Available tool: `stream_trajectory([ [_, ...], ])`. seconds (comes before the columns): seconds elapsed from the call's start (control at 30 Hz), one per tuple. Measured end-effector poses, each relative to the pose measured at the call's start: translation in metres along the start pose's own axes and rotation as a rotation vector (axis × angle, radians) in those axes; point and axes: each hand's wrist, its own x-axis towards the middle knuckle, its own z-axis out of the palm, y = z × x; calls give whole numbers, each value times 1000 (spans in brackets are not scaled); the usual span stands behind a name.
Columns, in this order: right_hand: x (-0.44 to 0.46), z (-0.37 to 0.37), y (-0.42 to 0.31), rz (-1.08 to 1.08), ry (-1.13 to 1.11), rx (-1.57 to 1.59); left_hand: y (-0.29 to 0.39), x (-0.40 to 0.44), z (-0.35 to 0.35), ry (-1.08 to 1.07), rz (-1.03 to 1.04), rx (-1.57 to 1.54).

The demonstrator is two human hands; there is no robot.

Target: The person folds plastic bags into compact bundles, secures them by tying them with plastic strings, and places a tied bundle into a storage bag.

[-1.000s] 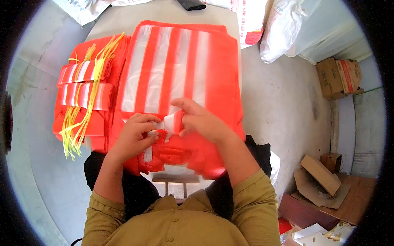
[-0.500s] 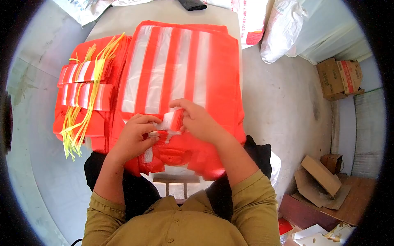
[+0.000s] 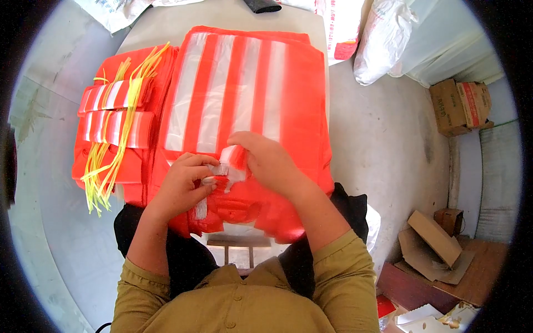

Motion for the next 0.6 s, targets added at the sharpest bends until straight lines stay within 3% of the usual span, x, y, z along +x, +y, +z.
stream_trajectory([
  [0.3, 5, 13, 8, 54, 88, -20, 1, -1, 0, 7, 19, 11],
  [0.5, 8, 1, -10, -143, 144, -286, -4, -8, 5, 43, 134, 206],
  [0.6, 12, 3, -9, -222, 108, -205, -4, -11, 7, 124, 206, 252],
])
